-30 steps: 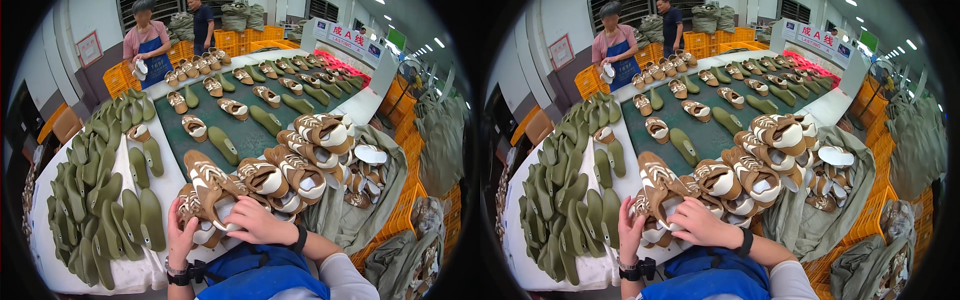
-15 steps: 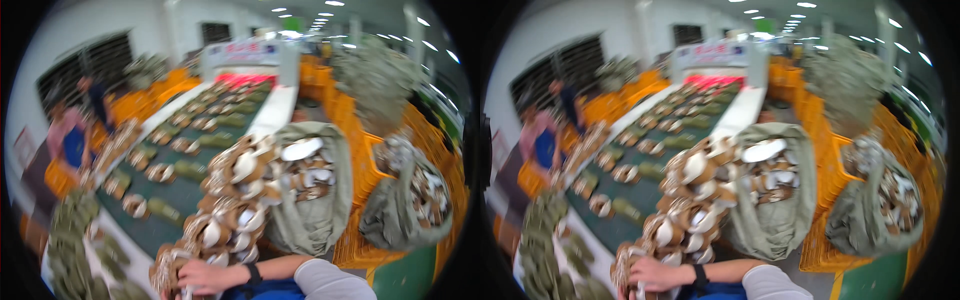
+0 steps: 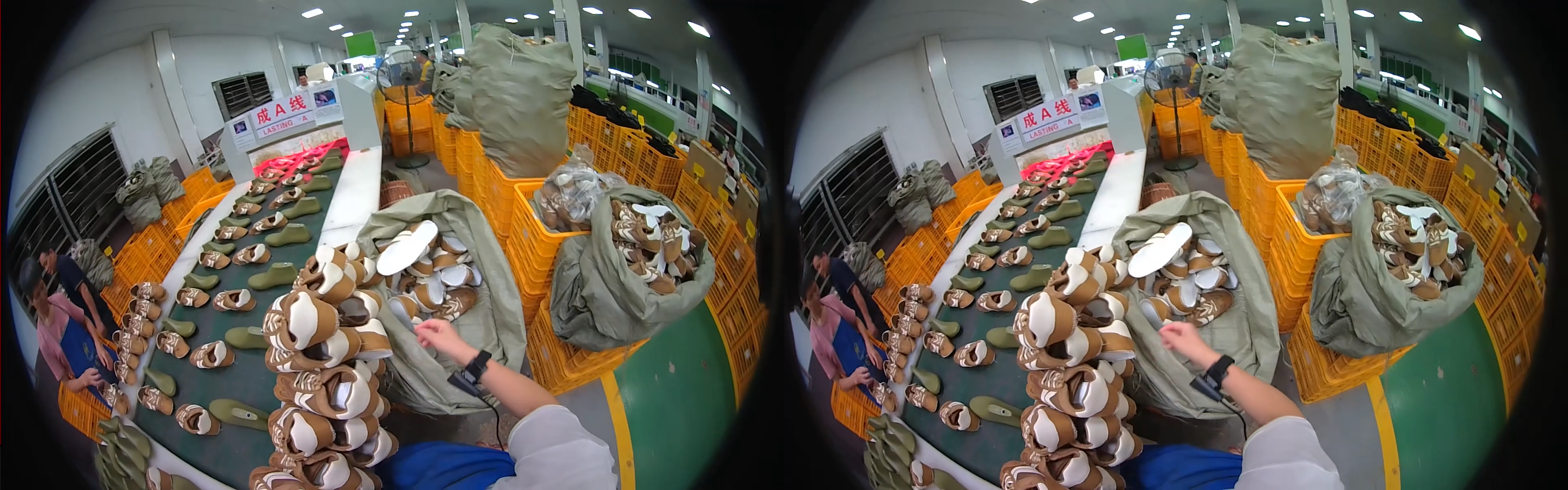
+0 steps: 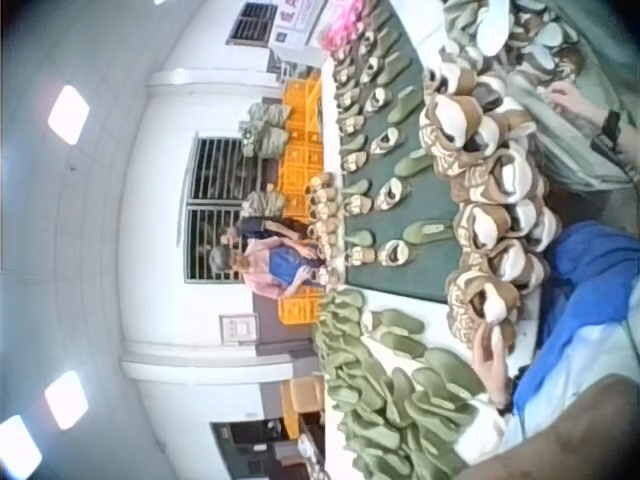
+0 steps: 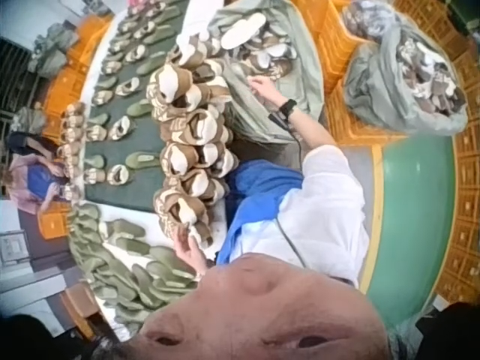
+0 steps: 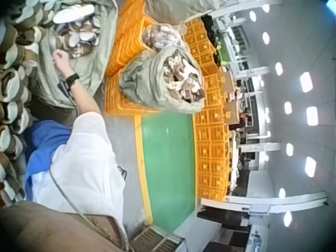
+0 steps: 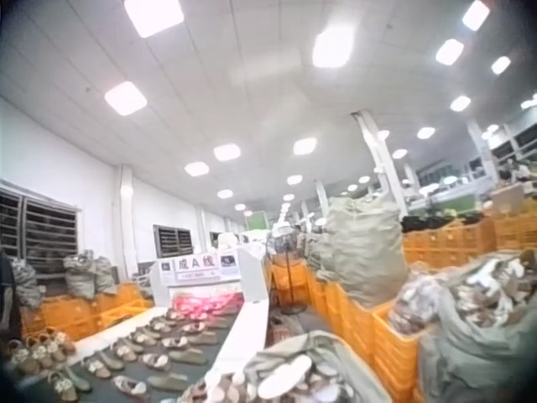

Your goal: Organize shoe uppers and green shoe lasts on an assembly table in a manufacturing facility.

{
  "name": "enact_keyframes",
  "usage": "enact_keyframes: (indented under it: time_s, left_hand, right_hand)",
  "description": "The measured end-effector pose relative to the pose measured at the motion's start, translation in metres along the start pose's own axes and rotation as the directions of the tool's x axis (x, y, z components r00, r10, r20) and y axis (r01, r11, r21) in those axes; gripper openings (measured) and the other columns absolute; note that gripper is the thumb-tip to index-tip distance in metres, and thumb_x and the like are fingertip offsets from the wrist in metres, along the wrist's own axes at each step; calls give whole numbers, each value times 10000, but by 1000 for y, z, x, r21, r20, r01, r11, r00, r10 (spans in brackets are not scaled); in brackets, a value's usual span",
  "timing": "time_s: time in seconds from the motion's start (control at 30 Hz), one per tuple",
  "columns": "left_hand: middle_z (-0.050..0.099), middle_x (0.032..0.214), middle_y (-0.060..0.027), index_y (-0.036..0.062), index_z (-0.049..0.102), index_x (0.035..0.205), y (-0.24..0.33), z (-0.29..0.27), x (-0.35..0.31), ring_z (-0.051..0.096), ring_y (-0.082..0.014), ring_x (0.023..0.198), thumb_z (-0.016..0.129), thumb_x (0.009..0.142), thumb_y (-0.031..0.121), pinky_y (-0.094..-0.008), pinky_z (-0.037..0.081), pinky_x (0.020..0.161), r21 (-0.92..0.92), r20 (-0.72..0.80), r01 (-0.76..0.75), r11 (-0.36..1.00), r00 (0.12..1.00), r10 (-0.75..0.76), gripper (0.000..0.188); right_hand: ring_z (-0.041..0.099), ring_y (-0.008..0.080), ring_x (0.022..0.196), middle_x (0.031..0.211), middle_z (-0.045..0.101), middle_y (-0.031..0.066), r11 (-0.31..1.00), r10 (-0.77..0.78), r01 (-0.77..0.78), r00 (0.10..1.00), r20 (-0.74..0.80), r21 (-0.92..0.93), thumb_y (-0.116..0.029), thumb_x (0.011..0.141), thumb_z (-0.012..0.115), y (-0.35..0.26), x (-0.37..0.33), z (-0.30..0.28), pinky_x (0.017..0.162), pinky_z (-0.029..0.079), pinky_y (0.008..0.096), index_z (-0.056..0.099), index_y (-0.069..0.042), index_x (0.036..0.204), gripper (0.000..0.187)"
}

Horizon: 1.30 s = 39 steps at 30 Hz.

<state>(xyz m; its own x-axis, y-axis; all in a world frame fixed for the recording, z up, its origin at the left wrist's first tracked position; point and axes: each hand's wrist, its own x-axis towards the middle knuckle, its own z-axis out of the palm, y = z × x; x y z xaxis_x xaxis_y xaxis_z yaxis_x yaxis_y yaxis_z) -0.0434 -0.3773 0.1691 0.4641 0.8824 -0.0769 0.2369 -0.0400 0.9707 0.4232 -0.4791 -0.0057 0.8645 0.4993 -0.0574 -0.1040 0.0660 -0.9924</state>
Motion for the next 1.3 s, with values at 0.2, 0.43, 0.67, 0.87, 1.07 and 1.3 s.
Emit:
enact_keyframes:
  time_s: [0.2, 0.43, 0.67, 0.87, 1.07, 1.3]
  left_hand:
    - [546, 1105, -192, -63, 441, 1185, 4, 23, 11, 530, -247, 1023, 446, 782, -86, -330, 383, 908, 12, 84, -117, 993, 990, 116, 404]
    - [572, 1051, -175, -55, 452, 1177, 18, 57, 32, 547, -219, 970, 458, 802, -86, -300, 407, 872, -45, 318, -99, 994, 942, 108, 376]
    - [569, 1060, -168, -53, 452, 1180, 18, 59, 18, 544, -218, 976, 470, 811, -68, -306, 413, 870, 103, 85, 27, 994, 996, -36, 370]
    - [546, 1100, -153, -52, 451, 1182, 18, 68, 23, 540, -215, 986, 468, 823, -57, -317, 413, 877, 119, 153, 7, 993, 988, -26, 360]
    - [540, 1111, -151, -50, 468, 1167, 17, 67, 26, 535, -220, 1006, 463, 827, -57, -320, 410, 881, 171, 167, -10, 985, 986, -19, 340]
    - [532, 1130, -156, -42, 448, 1187, 13, 65, 27, 524, -227, 1041, 476, 839, -36, -313, 394, 903, 142, 315, -92, 986, 948, 43, 350]
  right_hand:
    - [565, 270, 956, 1030, 601, 158, 832, 65, -71, 997, -31, -550, -374, 775, 541, 177, 27, -52, 782, 430, 364, 539, -17, 1106, 487]
    - [570, 249, 927, 995, 604, 199, 790, 532, -545, 837, 130, 279, -345, 850, 423, 329, 40, -164, 834, 403, 329, 581, -71, 1085, 394]
    - [532, 285, 983, 1131, 532, 174, 732, 153, -342, 925, -347, -590, -362, 678, 666, 127, 77, -8, 833, 425, 341, 477, -85, 1195, 617]
    - [502, 344, 1041, 1112, 533, 187, 720, 76, -267, 948, -310, -641, -279, 693, 661, 142, 126, 6, 870, 417, 418, 438, -68, 1142, 544]
    - [575, 234, 900, 998, 578, 157, 988, 130, -102, 951, -281, 112, -160, 695, 664, 95, 103, -32, 797, 450, 329, 421, 20, 1138, 537]
    - [510, 200, 1025, 1142, 484, 108, 844, -65, 183, 968, -241, 505, -28, 744, 603, -55, 3, -86, 838, 450, 329, 280, -47, 1265, 613]
